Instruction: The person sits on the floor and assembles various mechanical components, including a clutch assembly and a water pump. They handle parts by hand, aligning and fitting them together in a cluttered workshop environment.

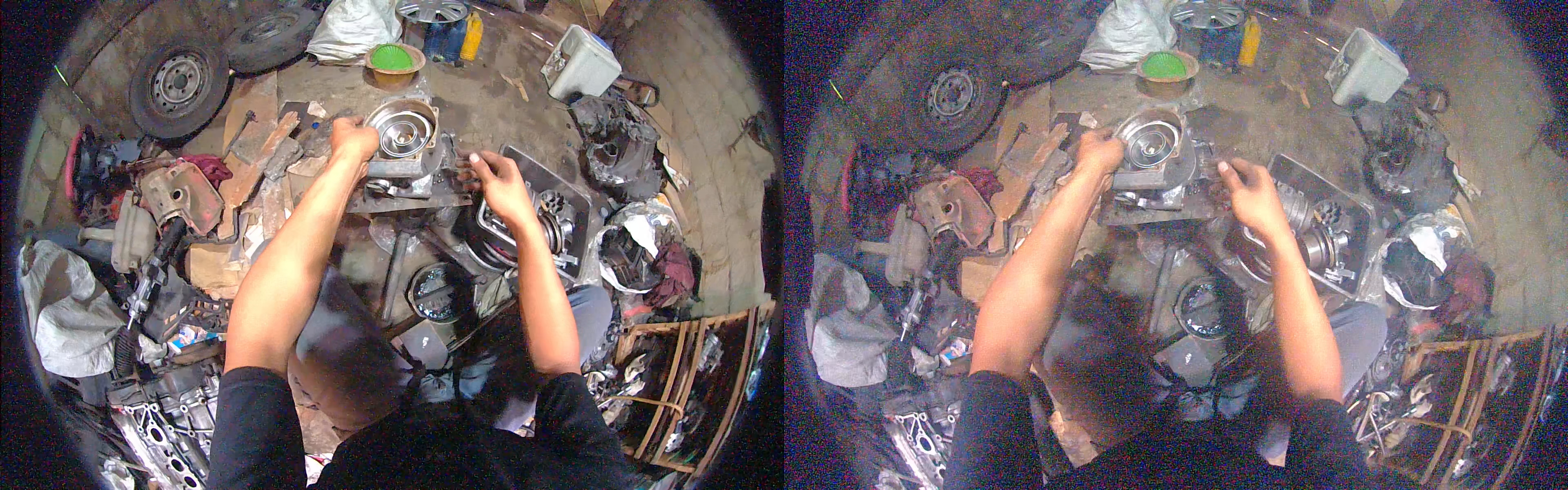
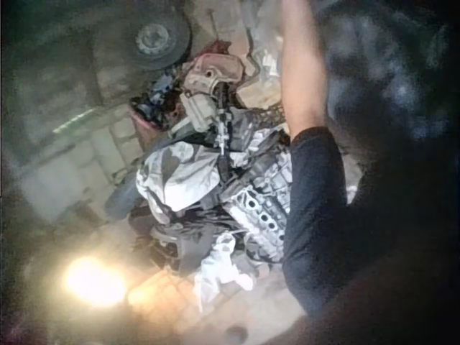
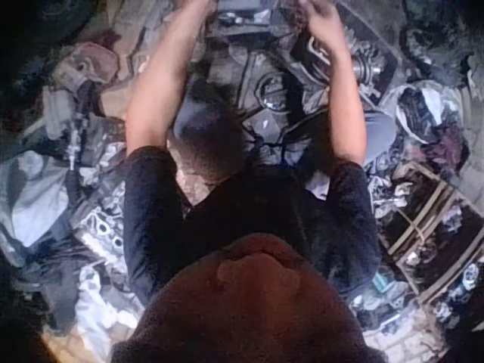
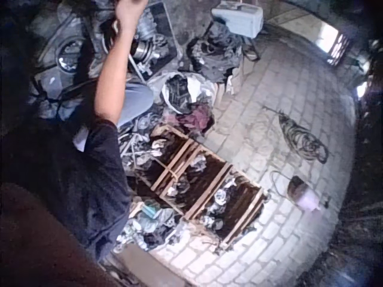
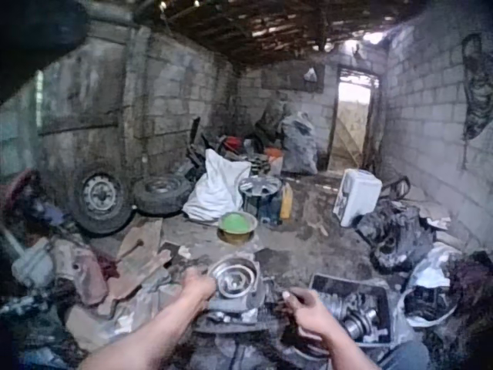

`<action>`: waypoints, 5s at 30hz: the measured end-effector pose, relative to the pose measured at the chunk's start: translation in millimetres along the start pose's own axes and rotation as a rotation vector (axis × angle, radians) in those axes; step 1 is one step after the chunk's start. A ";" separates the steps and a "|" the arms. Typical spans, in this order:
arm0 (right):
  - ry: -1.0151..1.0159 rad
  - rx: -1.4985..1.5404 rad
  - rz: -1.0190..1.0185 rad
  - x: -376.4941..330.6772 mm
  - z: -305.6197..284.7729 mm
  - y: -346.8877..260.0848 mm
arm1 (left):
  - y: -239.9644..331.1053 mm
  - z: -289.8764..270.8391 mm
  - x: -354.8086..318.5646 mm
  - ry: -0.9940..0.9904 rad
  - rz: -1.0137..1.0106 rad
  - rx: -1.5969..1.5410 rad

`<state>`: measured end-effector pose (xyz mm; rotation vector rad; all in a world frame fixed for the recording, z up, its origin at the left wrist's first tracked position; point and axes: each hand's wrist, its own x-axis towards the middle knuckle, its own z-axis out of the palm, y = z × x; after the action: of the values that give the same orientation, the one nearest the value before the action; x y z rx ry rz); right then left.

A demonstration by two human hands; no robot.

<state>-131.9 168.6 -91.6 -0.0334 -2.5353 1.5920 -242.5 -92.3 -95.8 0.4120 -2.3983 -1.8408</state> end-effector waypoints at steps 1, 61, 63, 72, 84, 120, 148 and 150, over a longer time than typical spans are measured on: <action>-0.020 -0.043 0.000 -1.0 -0.4 3.4 | 6.7 -4.8 -3.4 0.014 0.018 0.016; 0.011 -0.260 0.337 -213.4 84.2 252.2 | 34.6 -44.2 -10.2 -0.190 0.748 0.208; -0.021 -0.283 0.337 -219.0 97.1 253.5 | 52.6 -46.2 -31.9 -0.003 0.993 0.286; 0.086 -0.386 0.477 -218.5 102.7 281.0 | 56.1 -23.6 -118.9 -0.443 1.499 0.181; 0.345 -0.114 -0.226 -50.7 22.0 -5.7 | -7.1 -25.4 -130.6 -0.258 0.951 0.507; 0.081 -0.256 -0.242 -20.8 29.7 -0.7 | -31.5 3.8 -116.2 -0.284 0.784 0.712; 0.243 -0.274 -0.246 -66.1 31.8 15.4 | 1.7 -15.5 -124.0 -0.567 0.530 0.913; 0.144 -0.402 -0.279 -42.5 29.9 10.7 | -0.7 -15.2 -123.9 -0.542 0.573 0.881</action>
<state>-94.6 142.5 -118.7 0.1484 -2.5651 0.9326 -119.9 -73.7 -80.9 -0.7672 -3.0968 -0.6400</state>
